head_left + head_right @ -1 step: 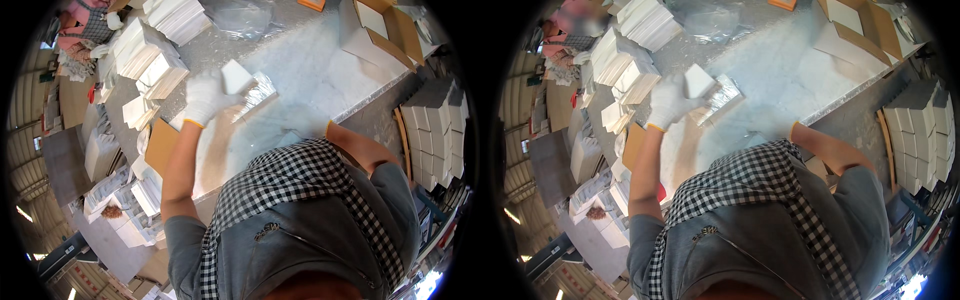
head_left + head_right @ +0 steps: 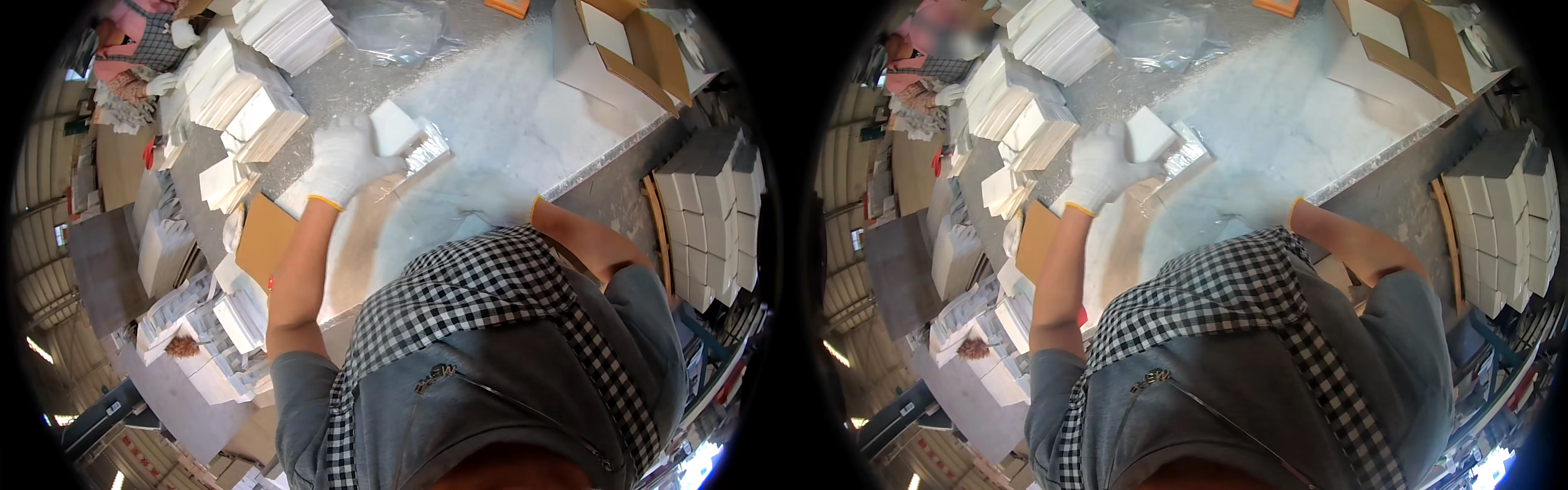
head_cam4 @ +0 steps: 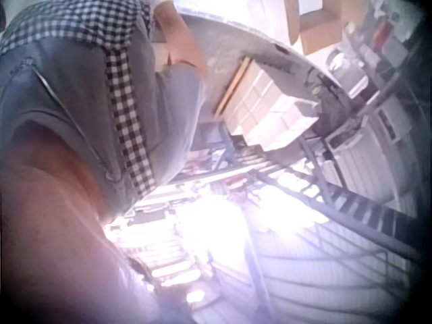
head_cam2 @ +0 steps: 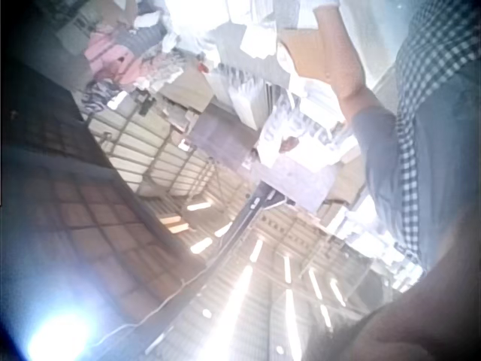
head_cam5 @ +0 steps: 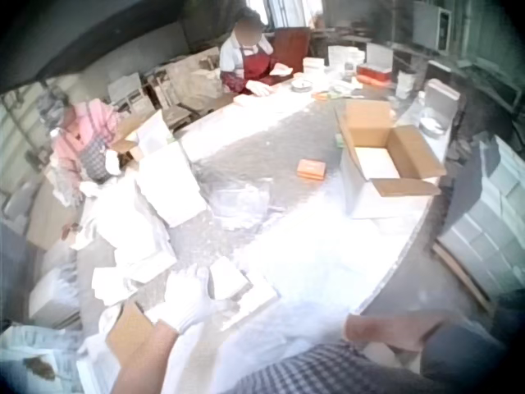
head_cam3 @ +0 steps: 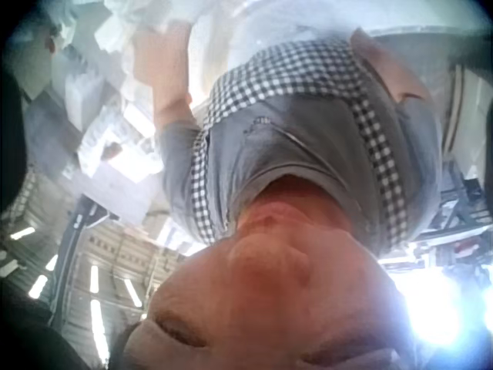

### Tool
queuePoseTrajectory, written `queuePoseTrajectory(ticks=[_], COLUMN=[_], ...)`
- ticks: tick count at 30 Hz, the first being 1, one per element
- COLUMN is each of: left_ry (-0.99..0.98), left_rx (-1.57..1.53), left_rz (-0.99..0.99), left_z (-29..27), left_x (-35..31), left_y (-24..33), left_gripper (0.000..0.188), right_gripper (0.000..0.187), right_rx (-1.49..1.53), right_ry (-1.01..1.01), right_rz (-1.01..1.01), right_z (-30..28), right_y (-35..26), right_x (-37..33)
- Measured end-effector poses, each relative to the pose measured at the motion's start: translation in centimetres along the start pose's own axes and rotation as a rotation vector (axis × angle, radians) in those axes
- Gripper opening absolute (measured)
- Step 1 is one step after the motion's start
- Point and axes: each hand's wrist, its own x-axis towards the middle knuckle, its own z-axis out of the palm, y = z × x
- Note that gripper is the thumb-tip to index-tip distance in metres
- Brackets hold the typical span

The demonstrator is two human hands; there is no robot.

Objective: The person wraps stacks of white rectangular items in clear plastic wrap and places them into cardboard boxes. They repeatedly pick up items, wrap them, and box them in a continuous workflow.

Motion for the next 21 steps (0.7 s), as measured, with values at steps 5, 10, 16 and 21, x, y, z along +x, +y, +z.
queuePoseTrajectory(ticks=[5, 10, 16, 21], left_ry=[-0.058, -0.129, 0.125, 0.289], left_rx=[0.042, 0.006, -0.365, -0.548], left_rz=[0.014, 0.014, 0.064, -0.129], left_z=[2.1, 2.2, 1.7, 6.0], left_x=[0.7, 0.1, -2.3, -5.9], left_y=[3.2, 3.5, 2.0, -5.7], left_gripper=[0.088, 0.093, 0.086, 0.077], right_gripper=[0.036, 0.03, 0.021, 0.023], right_rx=[0.033, -0.044, 0.22, 0.298], right_ry=[0.177, 0.01, -0.047, 0.14], right_rz=[-0.075, -0.041, 0.014, -0.132], right_z=[2.7, 1.5, -2.4, -9.3], right_y=[1.9, 1.4, -0.6, -2.4], right_x=[-0.1, 0.1, -0.6, -0.3])
